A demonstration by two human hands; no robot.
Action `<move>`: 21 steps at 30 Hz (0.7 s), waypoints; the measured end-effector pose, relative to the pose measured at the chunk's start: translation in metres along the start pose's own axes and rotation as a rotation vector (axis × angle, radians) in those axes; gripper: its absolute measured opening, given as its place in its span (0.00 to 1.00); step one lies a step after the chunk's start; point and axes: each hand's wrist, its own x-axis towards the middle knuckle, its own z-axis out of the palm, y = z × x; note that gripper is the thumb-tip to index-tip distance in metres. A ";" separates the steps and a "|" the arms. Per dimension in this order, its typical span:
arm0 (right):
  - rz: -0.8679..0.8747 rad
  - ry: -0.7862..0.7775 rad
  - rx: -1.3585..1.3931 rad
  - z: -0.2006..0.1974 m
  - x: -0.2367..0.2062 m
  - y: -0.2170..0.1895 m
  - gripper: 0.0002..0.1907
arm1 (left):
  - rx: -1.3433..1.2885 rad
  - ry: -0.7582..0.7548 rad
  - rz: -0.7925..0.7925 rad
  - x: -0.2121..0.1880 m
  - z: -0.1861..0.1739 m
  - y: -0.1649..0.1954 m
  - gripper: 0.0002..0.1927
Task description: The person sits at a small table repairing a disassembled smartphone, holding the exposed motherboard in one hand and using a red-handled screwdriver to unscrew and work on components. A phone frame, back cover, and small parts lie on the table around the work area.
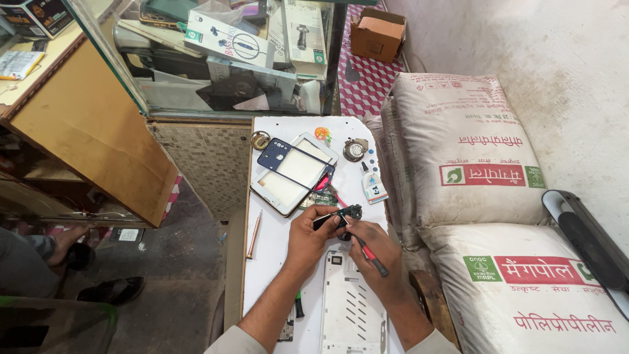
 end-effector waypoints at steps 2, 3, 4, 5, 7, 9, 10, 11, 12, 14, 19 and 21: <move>0.003 0.003 0.000 0.000 0.001 -0.001 0.17 | -0.001 -0.003 0.010 0.000 0.001 0.001 0.09; 0.018 0.002 0.004 -0.001 0.002 -0.002 0.17 | 0.002 0.000 0.016 -0.001 0.001 0.001 0.10; 0.032 0.003 0.007 -0.001 0.003 -0.002 0.17 | 0.006 0.000 0.023 0.001 0.002 0.002 0.10; 0.035 0.008 0.014 -0.002 0.004 -0.002 0.17 | 0.000 0.000 0.023 0.002 0.004 0.004 0.10; 0.039 0.014 0.029 -0.002 0.004 -0.002 0.16 | -0.015 0.004 0.022 0.001 0.005 0.005 0.10; 0.076 0.012 0.044 -0.001 0.005 -0.002 0.17 | 0.004 0.018 0.011 0.001 0.006 0.007 0.10; 0.094 0.011 0.051 -0.001 0.005 -0.002 0.18 | 0.014 0.025 0.005 0.000 0.006 0.007 0.10; 0.079 0.016 0.050 0.000 0.005 -0.002 0.17 | 0.012 0.027 0.002 0.000 0.006 0.008 0.10; 0.064 0.021 0.049 0.000 0.004 -0.001 0.17 | 0.010 0.029 -0.002 0.000 0.006 0.008 0.10; 0.054 0.028 0.048 -0.001 0.005 0.000 0.16 | 0.003 0.022 -0.001 0.000 0.008 0.010 0.10; 0.073 0.030 0.069 -0.002 0.004 0.003 0.15 | 0.016 0.009 0.006 0.000 0.011 0.013 0.09; 0.080 0.031 0.068 -0.002 0.003 0.004 0.14 | 0.008 0.011 0.004 0.000 0.013 0.014 0.09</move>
